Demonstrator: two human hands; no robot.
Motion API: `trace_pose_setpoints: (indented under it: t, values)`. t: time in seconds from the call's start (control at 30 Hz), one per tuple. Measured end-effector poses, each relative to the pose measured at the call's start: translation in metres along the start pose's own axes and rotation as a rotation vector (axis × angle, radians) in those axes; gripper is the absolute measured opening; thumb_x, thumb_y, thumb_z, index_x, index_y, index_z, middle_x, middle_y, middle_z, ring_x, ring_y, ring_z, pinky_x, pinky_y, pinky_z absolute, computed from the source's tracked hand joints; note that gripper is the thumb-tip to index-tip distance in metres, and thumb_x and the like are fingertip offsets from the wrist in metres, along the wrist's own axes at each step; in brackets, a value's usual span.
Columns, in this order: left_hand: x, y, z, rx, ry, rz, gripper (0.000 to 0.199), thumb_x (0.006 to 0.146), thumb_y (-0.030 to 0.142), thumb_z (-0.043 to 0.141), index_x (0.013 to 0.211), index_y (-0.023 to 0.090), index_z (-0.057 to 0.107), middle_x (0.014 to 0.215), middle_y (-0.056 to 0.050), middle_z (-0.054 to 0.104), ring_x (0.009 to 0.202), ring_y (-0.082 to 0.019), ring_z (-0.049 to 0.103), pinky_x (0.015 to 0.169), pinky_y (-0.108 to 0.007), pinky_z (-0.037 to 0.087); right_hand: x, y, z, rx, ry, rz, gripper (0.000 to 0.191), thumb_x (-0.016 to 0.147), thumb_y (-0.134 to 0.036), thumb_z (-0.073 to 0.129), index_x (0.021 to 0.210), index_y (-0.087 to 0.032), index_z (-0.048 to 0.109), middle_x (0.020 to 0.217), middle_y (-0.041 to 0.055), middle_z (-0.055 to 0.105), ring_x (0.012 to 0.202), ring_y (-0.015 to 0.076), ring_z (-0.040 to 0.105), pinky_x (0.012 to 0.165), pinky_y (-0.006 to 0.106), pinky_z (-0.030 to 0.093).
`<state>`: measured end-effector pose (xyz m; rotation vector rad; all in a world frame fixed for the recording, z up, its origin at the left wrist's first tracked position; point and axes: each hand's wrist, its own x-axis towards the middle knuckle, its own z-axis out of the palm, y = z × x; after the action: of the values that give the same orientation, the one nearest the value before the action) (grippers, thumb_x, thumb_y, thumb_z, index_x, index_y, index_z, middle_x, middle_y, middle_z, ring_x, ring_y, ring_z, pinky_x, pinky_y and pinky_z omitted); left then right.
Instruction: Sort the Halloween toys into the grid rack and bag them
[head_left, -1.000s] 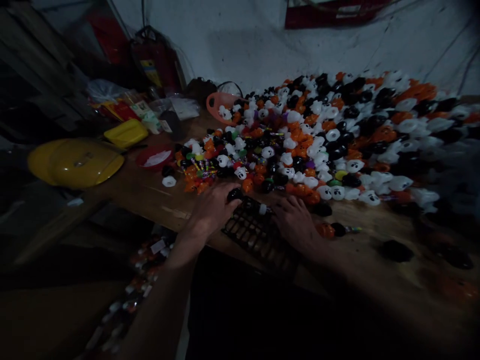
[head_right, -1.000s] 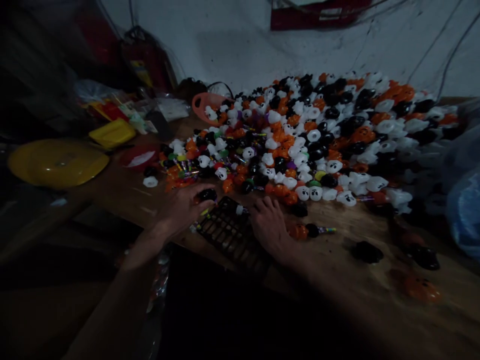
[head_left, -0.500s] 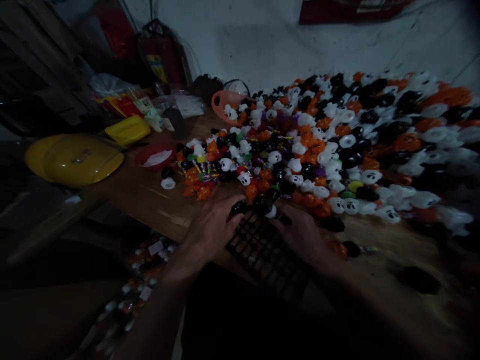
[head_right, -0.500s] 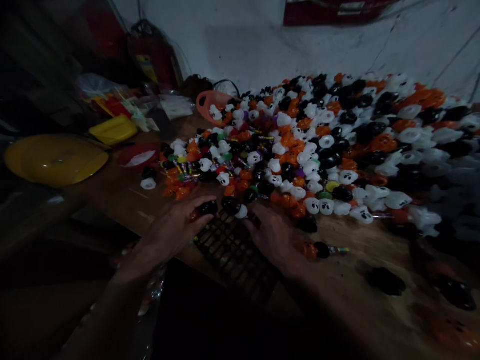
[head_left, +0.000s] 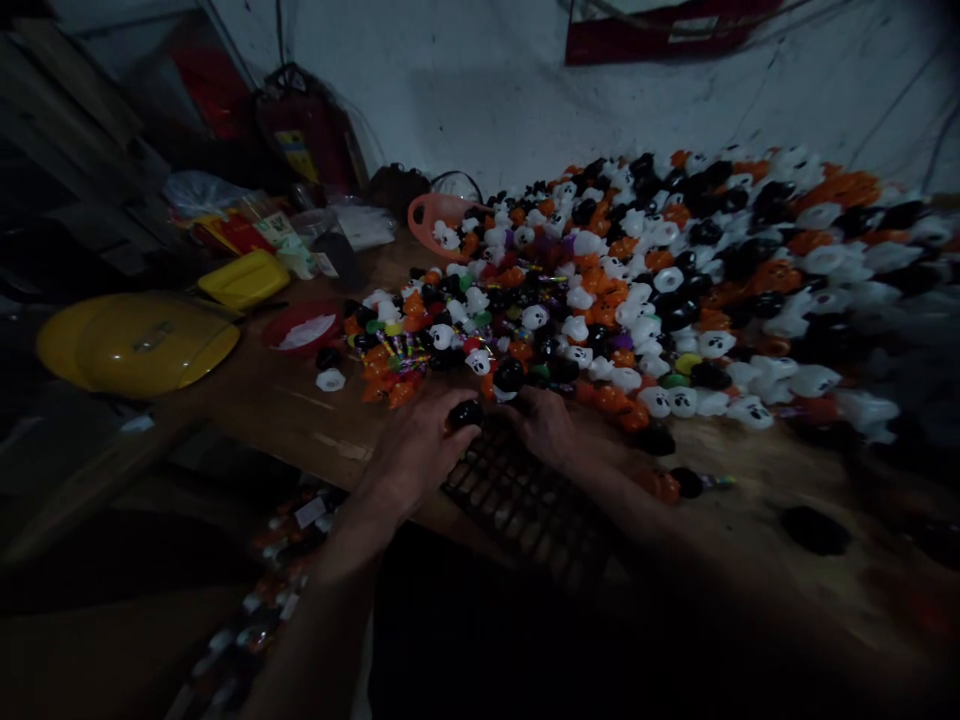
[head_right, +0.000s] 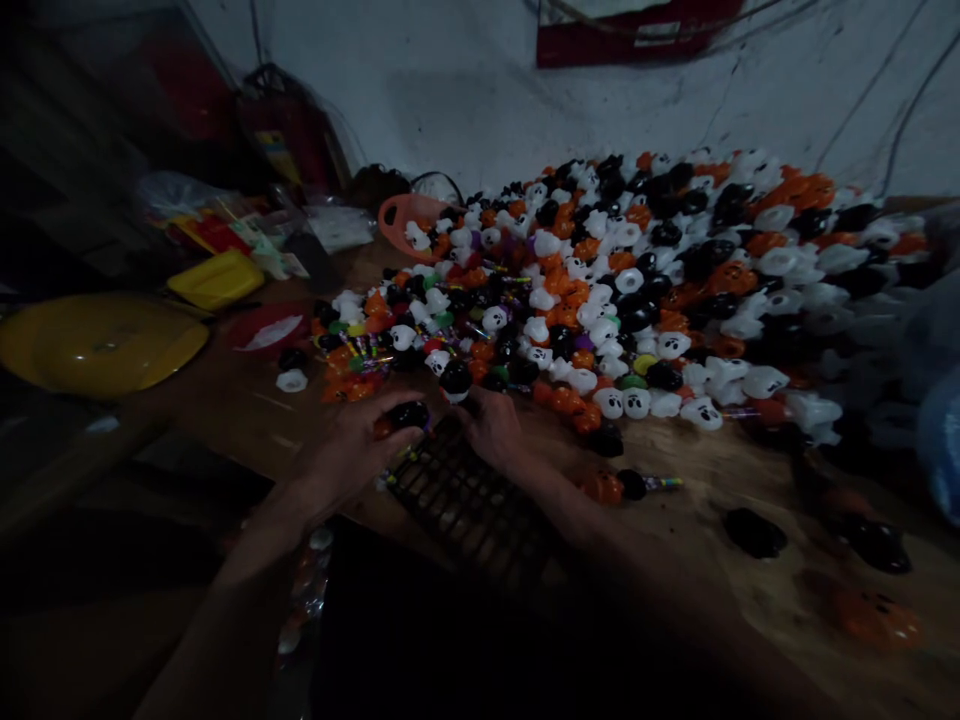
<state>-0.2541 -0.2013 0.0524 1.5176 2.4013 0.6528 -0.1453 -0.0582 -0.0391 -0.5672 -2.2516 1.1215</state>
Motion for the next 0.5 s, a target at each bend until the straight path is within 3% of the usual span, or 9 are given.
trace_pose_setpoints:
  t: [0.27, 0.4, 0.5]
  values:
    - [0.000, 0.003, -0.004, 0.015, -0.013, -0.018, 0.048, 0.082, 0.027, 0.060, 0.130, 0.024, 0.052, 0.118, -0.005, 0.066, 0.108, -0.023, 0.061, 0.094, -0.039, 0.048, -0.002, -0.009, -0.001, -0.068, -0.029, -0.083, 0.009, 0.082, -0.015, 0.058, 0.087, -0.015, 0.066, 0.082, 0.0053, 0.070, 0.072, 0.0174, 0.063, 0.066, 0.025, 0.045]
    - [0.005, 0.012, -0.016, 0.044, -0.069, -0.011, 0.062, 0.080, 0.032, 0.062, 0.138, 0.025, 0.042, 0.127, -0.005, 0.061, 0.114, -0.023, 0.058, 0.094, -0.037, 0.047, -0.001, -0.010, 0.000, -0.077, -0.057, -0.092, 0.007, 0.081, -0.013, 0.058, 0.085, -0.014, 0.064, 0.080, 0.0051, 0.068, 0.067, 0.0156, 0.061, 0.062, 0.024, 0.043]
    - [0.017, 0.019, -0.025, 0.056, -0.090, -0.018, 0.057, 0.082, 0.036, 0.059, 0.136, 0.025, 0.044, 0.126, -0.005, 0.062, 0.112, -0.023, 0.060, 0.092, -0.036, 0.048, -0.001, -0.008, 0.001, -0.082, -0.055, -0.093, 0.009, 0.081, -0.013, 0.057, 0.088, -0.013, 0.064, 0.081, 0.0056, 0.068, 0.068, 0.0153, 0.061, 0.062, 0.024, 0.043]
